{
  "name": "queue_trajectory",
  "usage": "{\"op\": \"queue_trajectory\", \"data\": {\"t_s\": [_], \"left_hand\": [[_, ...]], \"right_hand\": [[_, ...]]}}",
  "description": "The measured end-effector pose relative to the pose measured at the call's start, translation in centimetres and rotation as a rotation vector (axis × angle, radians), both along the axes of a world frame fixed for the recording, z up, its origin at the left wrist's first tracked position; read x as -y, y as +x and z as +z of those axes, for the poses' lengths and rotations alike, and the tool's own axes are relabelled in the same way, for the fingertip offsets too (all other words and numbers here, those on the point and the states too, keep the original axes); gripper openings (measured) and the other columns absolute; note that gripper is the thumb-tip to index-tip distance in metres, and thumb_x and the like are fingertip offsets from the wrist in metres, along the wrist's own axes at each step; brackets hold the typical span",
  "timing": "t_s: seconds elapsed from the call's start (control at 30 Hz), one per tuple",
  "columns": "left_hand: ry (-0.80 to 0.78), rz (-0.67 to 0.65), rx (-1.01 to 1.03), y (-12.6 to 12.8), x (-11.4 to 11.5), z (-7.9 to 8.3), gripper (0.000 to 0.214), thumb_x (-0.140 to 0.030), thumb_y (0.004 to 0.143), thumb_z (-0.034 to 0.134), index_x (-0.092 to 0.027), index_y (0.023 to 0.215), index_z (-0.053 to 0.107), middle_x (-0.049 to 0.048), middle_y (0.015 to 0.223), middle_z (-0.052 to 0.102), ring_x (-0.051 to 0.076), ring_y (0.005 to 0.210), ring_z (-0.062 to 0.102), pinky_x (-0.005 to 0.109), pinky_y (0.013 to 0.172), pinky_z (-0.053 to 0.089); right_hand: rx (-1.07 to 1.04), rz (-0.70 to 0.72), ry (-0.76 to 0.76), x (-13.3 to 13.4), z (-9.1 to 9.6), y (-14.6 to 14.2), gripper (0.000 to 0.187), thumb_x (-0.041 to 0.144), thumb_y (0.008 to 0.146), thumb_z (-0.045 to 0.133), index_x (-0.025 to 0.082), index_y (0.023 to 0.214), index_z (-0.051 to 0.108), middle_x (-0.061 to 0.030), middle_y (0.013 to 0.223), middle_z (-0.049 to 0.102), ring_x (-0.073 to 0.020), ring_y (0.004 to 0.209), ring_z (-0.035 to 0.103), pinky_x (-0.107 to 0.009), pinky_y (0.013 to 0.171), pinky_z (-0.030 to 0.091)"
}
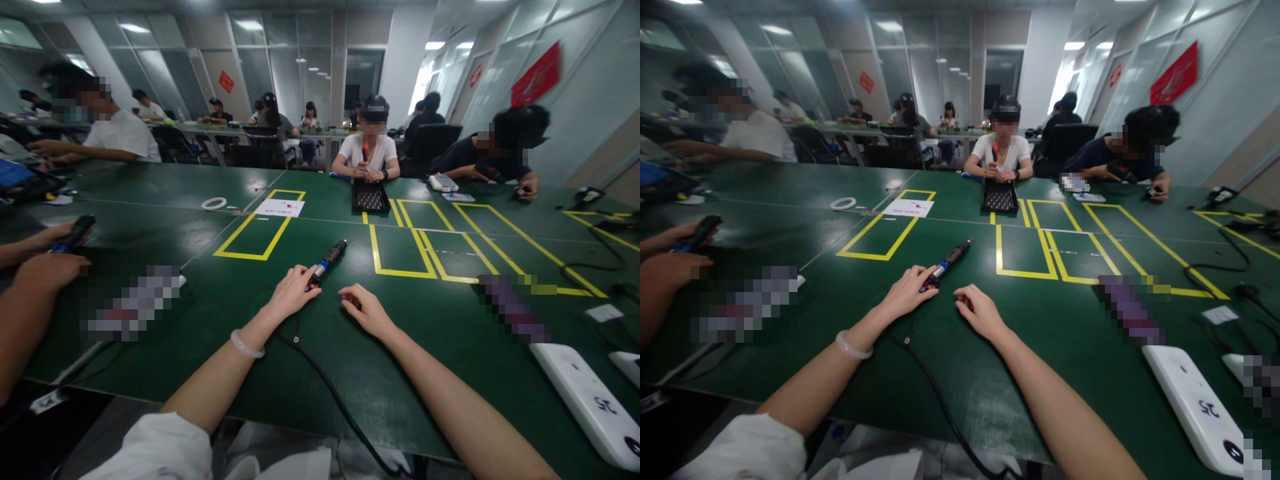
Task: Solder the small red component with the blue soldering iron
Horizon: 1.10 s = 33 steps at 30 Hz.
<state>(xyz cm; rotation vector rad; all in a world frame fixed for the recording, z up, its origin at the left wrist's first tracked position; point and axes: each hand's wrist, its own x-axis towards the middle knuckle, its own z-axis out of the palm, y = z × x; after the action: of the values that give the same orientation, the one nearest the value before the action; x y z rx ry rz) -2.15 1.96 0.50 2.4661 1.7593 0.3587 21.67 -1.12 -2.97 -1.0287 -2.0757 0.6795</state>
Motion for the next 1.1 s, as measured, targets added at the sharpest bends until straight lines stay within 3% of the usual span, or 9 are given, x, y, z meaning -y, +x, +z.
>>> {"op": "queue_trajectory", "data": {"t_s": [0.17, 0.33, 0.6, 0.73, 0.97, 1.1], "left_hand": [[-0.096, 0.186, 0.0, -5.3, -3.0, -0.2, 0.066, -0.053, 0.086, 0.048, -0.027, 0.145, 0.037, 0.0108, 0.129, 0.046, 0.03, 0.118, 0.047, 0.039, 0.093, 0.045], [-0.088, 0.364, -0.023, -11.6, -5.4, -0.8, 0.067, -0.054, 0.086, 0.047, -0.026, 0.145, 0.038, 0.0124, 0.133, 0.046, 0.032, 0.122, 0.046, 0.043, 0.098, 0.043], [-0.044, 0.627, -0.056, -19.2, -5.9, -0.6, 0.066, -0.053, 0.084, 0.051, -0.022, 0.142, 0.044, 0.0216, 0.138, 0.044, 0.042, 0.118, 0.048, 0.054, 0.09, 0.044], [-0.003, 0.7, -0.09, -20.1, -5.1, -0.4, 0.062, -0.05, 0.085, 0.051, -0.022, 0.141, 0.045, 0.0218, 0.134, 0.047, 0.042, 0.116, 0.049, 0.054, 0.09, 0.043], [0.182, 0.726, -0.137, -17.5, -3.9, 0.2, 0.049, -0.034, 0.084, 0.055, -0.016, 0.13, 0.051, 0.0199, 0.125, 0.051, 0.037, 0.115, 0.049, 0.047, 0.091, 0.042], [0.165, 0.757, -0.121, -16.9, -4.1, 0.4, 0.04, -0.03, 0.082, 0.057, -0.012, 0.117, 0.056, 0.0212, 0.119, 0.053, 0.035, 0.109, 0.052, 0.043, 0.084, 0.046]], "right_hand": [[-0.015, 0.006, -0.007, -0.2, -0.4, 0.1, 0.02, 0.02, 0.091, 0.052, 0.02, 0.109, 0.06, -0.0026, 0.09, 0.056, -0.0128, 0.071, 0.054, -0.026, 0.068, 0.045], [-0.062, 0.001, -0.023, -0.5, -0.6, 0.1, 0.017, 0.021, 0.091, 0.052, 0.02, 0.104, 0.062, -0.0028, 0.089, 0.057, -0.0131, 0.071, 0.055, -0.026, 0.067, 0.044], [-0.198, -0.051, -0.136, -0.9, -0.6, 0.2, 0.019, 0.028, 0.091, 0.052, 0.018, 0.101, 0.063, -0.0023, 0.082, 0.06, -0.0137, 0.069, 0.054, -0.025, 0.064, 0.043], [-0.218, -0.054, -0.161, -1.0, -0.7, 0.2, 0.02, 0.031, 0.09, 0.053, 0.018, 0.101, 0.064, -0.0016, 0.079, 0.06, -0.0143, 0.069, 0.054, -0.026, 0.064, 0.043], [-0.235, -0.05, -0.184, -1.1, -1.0, 0.4, 0.021, 0.032, 0.09, 0.053, 0.019, 0.102, 0.064, -0.0011, 0.078, 0.059, -0.0146, 0.069, 0.055, -0.026, 0.064, 0.043], [-0.233, -0.041, -0.184, -1.2, -1.2, 0.4, 0.021, 0.032, 0.09, 0.053, 0.019, 0.103, 0.063, -0.0013, 0.08, 0.06, -0.0144, 0.07, 0.055, -0.026, 0.065, 0.043]]}}
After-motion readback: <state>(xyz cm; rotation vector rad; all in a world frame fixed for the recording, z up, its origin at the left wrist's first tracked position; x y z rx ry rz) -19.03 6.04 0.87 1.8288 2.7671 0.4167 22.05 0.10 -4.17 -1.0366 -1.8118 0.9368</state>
